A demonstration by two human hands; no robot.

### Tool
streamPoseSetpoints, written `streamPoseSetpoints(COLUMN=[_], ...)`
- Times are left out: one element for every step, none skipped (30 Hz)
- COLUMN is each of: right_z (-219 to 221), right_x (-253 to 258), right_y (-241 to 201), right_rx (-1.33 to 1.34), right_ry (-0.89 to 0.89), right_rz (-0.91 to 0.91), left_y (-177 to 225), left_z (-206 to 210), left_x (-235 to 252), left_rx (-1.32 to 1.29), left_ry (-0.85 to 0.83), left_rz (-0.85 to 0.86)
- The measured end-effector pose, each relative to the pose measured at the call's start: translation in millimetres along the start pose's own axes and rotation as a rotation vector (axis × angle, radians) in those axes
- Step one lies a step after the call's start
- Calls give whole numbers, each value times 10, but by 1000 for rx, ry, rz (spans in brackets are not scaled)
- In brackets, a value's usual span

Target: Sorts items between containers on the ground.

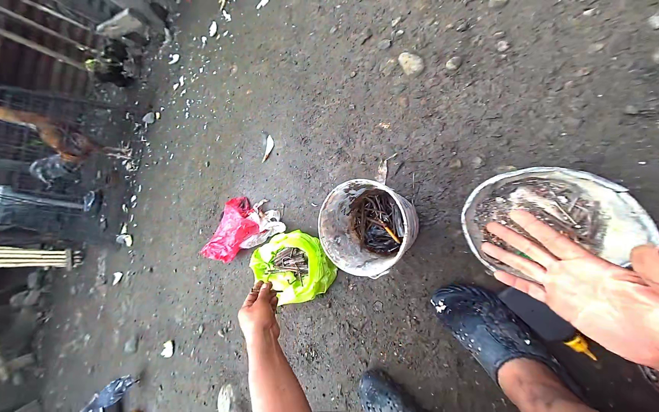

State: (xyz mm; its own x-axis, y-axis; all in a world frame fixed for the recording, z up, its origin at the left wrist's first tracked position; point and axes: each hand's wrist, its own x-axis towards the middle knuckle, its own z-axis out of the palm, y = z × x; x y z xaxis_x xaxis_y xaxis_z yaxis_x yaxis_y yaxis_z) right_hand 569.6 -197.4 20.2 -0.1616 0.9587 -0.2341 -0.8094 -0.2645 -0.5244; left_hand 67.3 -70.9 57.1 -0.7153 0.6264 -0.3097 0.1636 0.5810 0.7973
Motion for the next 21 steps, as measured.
streamPoseSetpoints(right_z=[-10,-10,-8,-7,-12,-30,-48,-70,-85,-104,-123,-142,-158,-174,-192,-216,-241,-253,-263,-273,-283], right_x=[8,6,-5,-13,-16,-27,-40,-46,-50,-53,-58,-70,-87,-98,-107,-115,-120,-125,-132,-142,-155], right_y=[1,3,3,-4,-19,-34,-42,-42,-45,-53,-59,-65,-75,-84,-86,-84,-87,-95,-109,-126,-147], right_rx=[-8,-19,-26,-25,-27,-30,-40,-53,-67,-71,-69,-63,-55,-46,-39,-38,-41,-44,-46,-47,-49], right_ry=[0,7,5,11,14,7,2,-2,7,14,15,6,-3,-10,-13,-24,-41,-53,-60,-56,-46], right_rz=[0,1,0,-2,-5,-10,-16,-21,-22,-22,-28,-35,-42,-46,-52,-60,-69,-78,-85,-90,-96], left_y=[35,93,164,260,380,499,602,687,754,804,832,840,832,821,808,795,784,776,772,772,776], left_z=[44,90,147,222,320,414,487,542,594,646,695,738,777,813,846,873,898,917,933,951,970], left_x=[-84,-201,-339,-494,-664,-846,-1019,-1163,-1280,-1376,-1450,-1507,-1549,-1575,-1588,-1594,-1596,-1594,-1593,-1595,-1601], left_rx=[-80,-179,-268,-330,-364,-387,-397,-402,-405,-411,-428,-457,-488,-514,-531,-546,-553,-552,-553,-556,-560], left_ry=[-19,-61,-113,-178,-255,-352,-464,-581,-684,-764,-822,-865,-897,-919,-934,-947,-955,-962,-967,-968,-963], left_rz=[-11,-27,-39,-43,-32,-4,41,95,136,159,159,140,113,85,62,41,30,21,9,-2,-18])
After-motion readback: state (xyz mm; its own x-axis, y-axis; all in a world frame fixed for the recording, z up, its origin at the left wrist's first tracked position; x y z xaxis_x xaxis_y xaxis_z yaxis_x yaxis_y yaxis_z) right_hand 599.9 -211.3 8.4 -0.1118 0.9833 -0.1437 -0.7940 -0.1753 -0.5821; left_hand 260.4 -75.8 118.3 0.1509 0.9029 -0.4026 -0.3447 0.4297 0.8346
